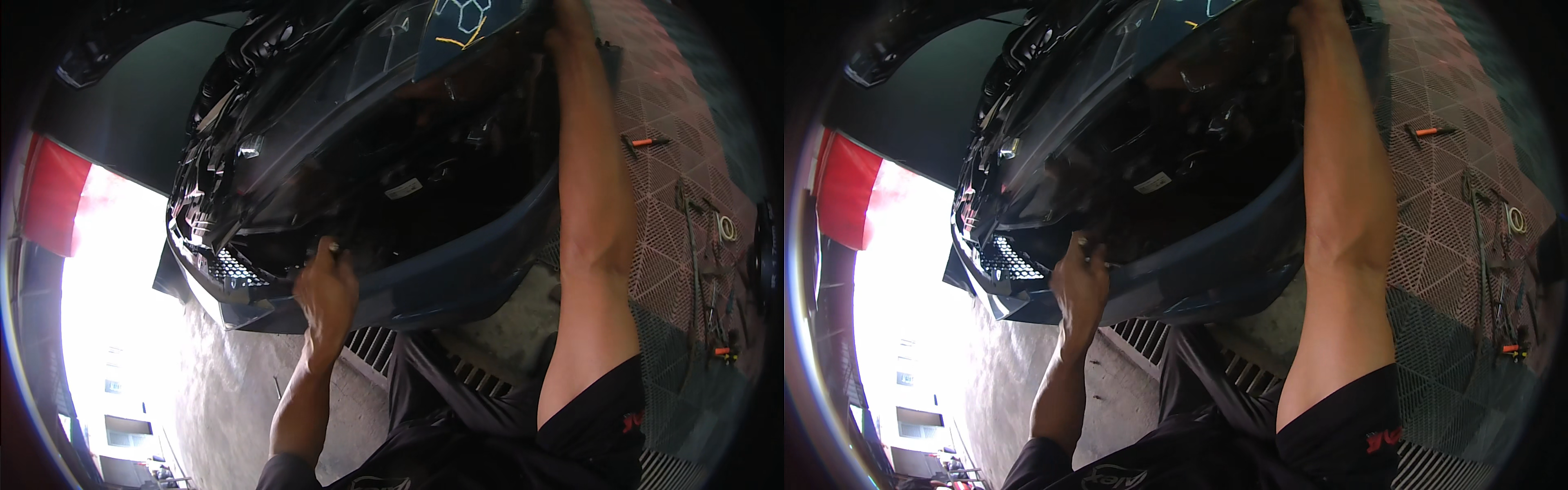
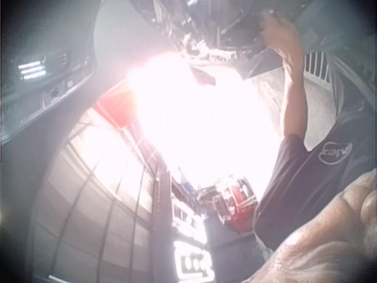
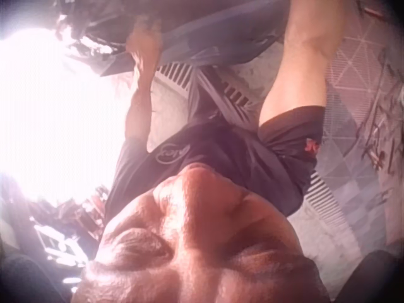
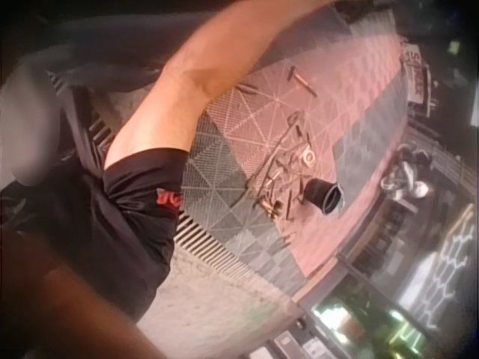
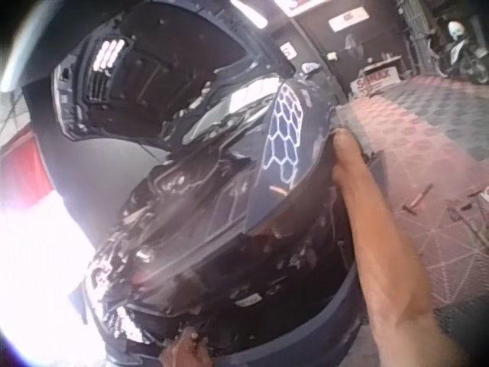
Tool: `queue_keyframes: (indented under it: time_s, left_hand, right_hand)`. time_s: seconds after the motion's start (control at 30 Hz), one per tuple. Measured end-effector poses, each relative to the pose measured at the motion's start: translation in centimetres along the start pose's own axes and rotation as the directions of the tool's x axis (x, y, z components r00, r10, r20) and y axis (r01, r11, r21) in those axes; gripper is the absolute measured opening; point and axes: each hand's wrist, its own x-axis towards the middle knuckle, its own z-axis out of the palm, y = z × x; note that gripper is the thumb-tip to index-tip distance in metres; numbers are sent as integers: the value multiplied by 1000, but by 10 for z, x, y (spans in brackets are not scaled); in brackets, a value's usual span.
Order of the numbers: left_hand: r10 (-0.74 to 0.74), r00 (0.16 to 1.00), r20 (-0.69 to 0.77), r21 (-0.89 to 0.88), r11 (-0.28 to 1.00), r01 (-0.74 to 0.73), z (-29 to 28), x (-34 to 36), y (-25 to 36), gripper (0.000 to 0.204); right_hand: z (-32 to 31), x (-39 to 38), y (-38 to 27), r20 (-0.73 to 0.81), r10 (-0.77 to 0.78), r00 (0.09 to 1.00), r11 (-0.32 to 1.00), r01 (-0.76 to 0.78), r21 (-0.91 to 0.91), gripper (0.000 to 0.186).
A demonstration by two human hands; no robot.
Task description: The person aligns and secures a car bumper to the front of a vehicle in a garage. They use a screwdriver to tighten fasteners along the lower edge and sides of the bumper, repeatedly adjusting the bumper's position to ensure proper fitment.
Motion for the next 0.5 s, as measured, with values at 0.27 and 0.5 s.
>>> queue_keyframes:
  time_s: [0.27, 0.5]
  left_hand:
    - [295, 951, -89, 217, 938, -271, -6, 1, -9, 33]
    - [-25, 985, 173, -652, 747, 134, 3, -1, -15, 46]
  right_hand:
    - [5, -6, -3, 23, -16, 1000, 999, 15, 48, 30]
    - [15, -17, -6, -58, 20, 998, 995, -14, 100, 24]
